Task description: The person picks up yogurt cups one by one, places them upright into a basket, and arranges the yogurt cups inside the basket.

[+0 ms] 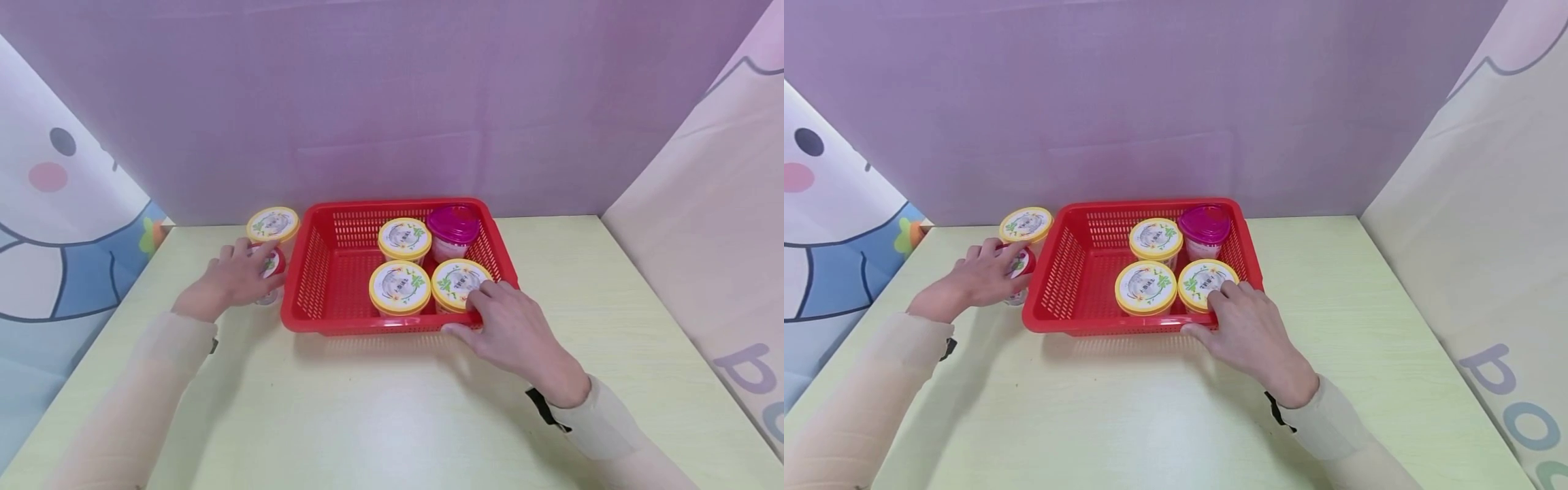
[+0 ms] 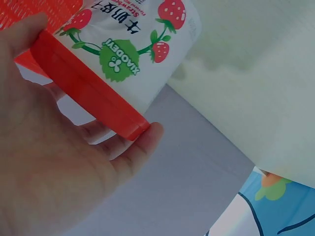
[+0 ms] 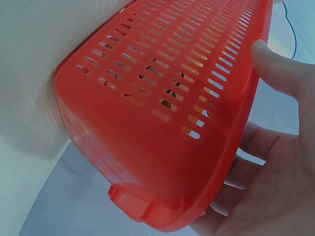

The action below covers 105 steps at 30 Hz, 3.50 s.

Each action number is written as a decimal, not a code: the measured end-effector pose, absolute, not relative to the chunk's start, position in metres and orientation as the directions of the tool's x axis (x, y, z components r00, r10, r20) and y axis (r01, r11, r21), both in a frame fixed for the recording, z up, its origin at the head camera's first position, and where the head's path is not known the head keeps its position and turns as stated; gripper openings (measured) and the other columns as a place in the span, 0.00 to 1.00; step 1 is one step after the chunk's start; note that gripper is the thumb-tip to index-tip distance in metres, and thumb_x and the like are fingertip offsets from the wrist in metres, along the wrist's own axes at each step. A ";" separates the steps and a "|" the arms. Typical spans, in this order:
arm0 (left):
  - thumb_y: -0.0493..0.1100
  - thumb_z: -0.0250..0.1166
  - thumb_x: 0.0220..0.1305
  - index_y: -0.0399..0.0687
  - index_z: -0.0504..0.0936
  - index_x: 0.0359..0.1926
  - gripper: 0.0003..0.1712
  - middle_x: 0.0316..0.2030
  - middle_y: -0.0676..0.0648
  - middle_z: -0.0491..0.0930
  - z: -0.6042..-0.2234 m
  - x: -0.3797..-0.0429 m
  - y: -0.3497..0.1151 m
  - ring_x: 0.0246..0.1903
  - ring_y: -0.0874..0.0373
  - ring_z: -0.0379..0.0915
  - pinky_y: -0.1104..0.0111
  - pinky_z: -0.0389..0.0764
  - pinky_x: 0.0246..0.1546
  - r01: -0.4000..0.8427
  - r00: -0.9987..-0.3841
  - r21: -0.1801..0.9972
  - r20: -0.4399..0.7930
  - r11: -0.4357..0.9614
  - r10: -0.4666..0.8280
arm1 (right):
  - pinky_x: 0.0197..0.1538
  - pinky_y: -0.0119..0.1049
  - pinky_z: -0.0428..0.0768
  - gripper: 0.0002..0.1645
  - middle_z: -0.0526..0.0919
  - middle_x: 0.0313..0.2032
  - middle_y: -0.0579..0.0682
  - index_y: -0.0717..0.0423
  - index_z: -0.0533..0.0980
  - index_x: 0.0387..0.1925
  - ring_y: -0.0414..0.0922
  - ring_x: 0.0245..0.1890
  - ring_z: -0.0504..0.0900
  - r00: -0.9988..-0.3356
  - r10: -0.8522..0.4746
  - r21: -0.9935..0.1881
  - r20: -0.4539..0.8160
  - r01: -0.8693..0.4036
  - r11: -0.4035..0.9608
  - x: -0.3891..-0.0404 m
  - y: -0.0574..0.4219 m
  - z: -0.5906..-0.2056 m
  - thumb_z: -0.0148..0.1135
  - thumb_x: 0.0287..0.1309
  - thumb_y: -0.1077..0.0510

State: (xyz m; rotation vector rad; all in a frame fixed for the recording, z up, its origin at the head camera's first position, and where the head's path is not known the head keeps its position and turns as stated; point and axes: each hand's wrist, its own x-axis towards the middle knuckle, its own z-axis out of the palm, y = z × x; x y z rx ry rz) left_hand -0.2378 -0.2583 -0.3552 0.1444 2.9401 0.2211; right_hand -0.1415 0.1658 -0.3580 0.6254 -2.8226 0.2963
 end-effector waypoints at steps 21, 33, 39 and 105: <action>0.59 0.59 0.66 0.53 0.62 0.70 0.36 0.63 0.30 0.56 -0.348 -0.244 -0.251 0.57 0.29 0.53 0.33 0.68 0.53 0.090 -0.965 0.145 -0.230 0.985 0.122 | 0.33 0.41 0.77 0.27 0.78 0.31 0.49 0.54 0.78 0.30 0.45 0.31 0.74 -0.877 -0.392 -0.136 0.277 -0.439 0.888 -0.141 0.165 -0.359 0.78 0.47 0.37; 0.58 0.57 0.67 0.52 0.64 0.69 0.34 0.60 0.31 0.59 -0.348 -0.244 -0.253 0.57 0.30 0.53 0.33 0.67 0.51 0.107 -0.970 0.161 -0.201 0.981 0.138 | 0.34 0.42 0.78 0.28 0.78 0.32 0.49 0.54 0.78 0.31 0.45 0.32 0.74 -0.879 -0.394 -0.129 0.269 -0.439 0.889 -0.142 0.165 -0.359 0.77 0.48 0.36; 0.59 0.59 0.66 0.52 0.63 0.70 0.36 0.61 0.31 0.59 -0.338 -0.243 -0.252 0.57 0.30 0.53 0.33 0.68 0.52 0.103 -0.974 0.158 -0.186 0.982 0.132 | 0.34 0.42 0.78 0.28 0.79 0.33 0.50 0.54 0.78 0.32 0.46 0.32 0.74 -0.878 -0.396 -0.128 0.269 -0.441 0.888 -0.142 0.166 -0.359 0.77 0.48 0.36; 0.60 0.58 0.66 0.57 0.59 0.75 0.40 0.67 0.33 0.57 -0.251 -0.272 -0.171 0.65 0.33 0.51 0.31 0.61 0.60 0.225 -0.971 0.044 -0.069 0.973 0.228 | 0.35 0.43 0.78 0.28 0.79 0.35 0.51 0.56 0.79 0.33 0.47 0.33 0.75 -0.875 -0.404 -0.124 0.268 -0.447 0.886 -0.143 0.165 -0.360 0.77 0.48 0.37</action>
